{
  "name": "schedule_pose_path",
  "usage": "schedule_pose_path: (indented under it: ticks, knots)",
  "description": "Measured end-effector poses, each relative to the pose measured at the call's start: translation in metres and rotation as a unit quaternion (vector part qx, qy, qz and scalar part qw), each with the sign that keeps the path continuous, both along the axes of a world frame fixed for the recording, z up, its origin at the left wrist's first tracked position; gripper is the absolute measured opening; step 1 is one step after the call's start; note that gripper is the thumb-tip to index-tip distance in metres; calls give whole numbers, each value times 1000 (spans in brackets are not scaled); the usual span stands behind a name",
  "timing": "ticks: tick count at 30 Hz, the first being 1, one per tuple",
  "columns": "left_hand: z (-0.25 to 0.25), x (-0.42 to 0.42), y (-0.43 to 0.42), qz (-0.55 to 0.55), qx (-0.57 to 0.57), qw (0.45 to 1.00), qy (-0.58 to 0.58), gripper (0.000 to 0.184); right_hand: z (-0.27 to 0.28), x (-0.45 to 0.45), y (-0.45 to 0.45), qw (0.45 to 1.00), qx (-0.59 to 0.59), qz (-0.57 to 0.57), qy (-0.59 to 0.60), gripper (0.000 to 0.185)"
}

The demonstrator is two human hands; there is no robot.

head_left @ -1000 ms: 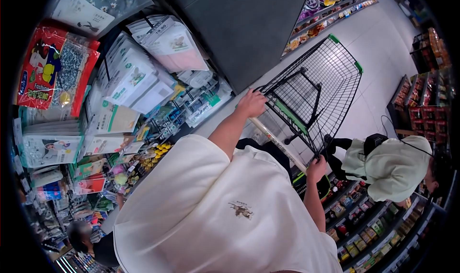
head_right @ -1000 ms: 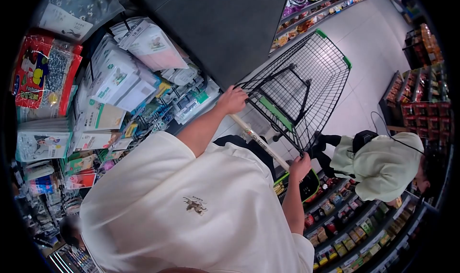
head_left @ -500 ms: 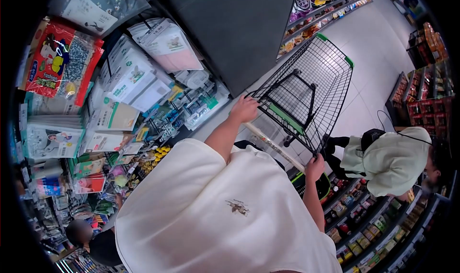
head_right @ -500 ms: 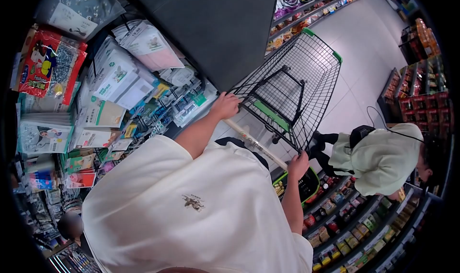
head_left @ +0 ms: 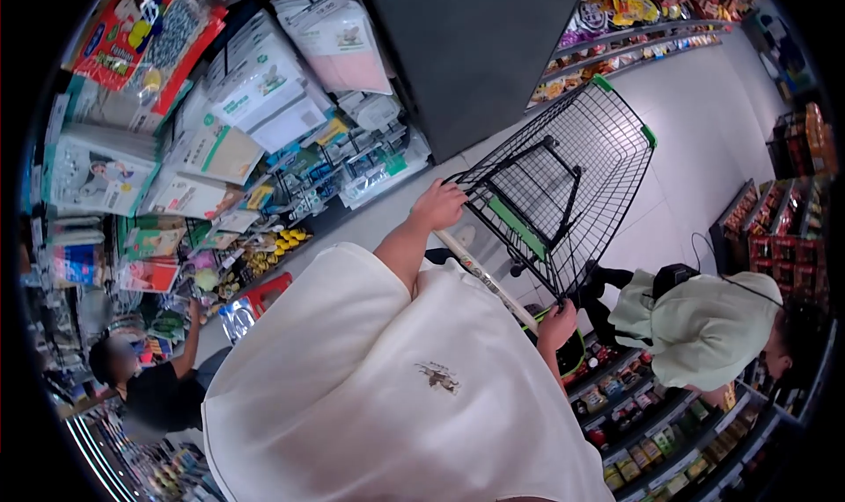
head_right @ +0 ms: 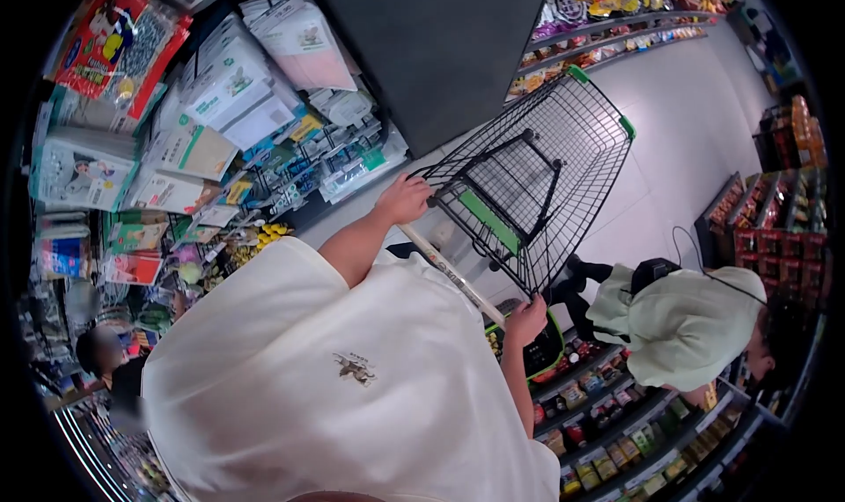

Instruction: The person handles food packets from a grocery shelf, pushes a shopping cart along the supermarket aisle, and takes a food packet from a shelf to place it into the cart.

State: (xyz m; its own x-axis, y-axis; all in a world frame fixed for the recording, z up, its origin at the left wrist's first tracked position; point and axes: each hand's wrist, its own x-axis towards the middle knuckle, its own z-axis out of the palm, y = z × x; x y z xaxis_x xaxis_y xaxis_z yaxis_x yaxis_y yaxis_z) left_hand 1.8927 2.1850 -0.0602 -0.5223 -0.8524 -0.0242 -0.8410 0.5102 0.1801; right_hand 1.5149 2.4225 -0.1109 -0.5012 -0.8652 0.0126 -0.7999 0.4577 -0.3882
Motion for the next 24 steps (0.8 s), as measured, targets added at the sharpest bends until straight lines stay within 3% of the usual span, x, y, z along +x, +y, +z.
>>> schedule_pose_path:
  ticks: [8,24]
  knots:
    - [7,3,25,16,61,998,-20,33,-1,-4,14,999,21,26,-1,34]
    - [1,-1,59,34,30,999,-17,30,2,-20,25,999,8,48,10,31]
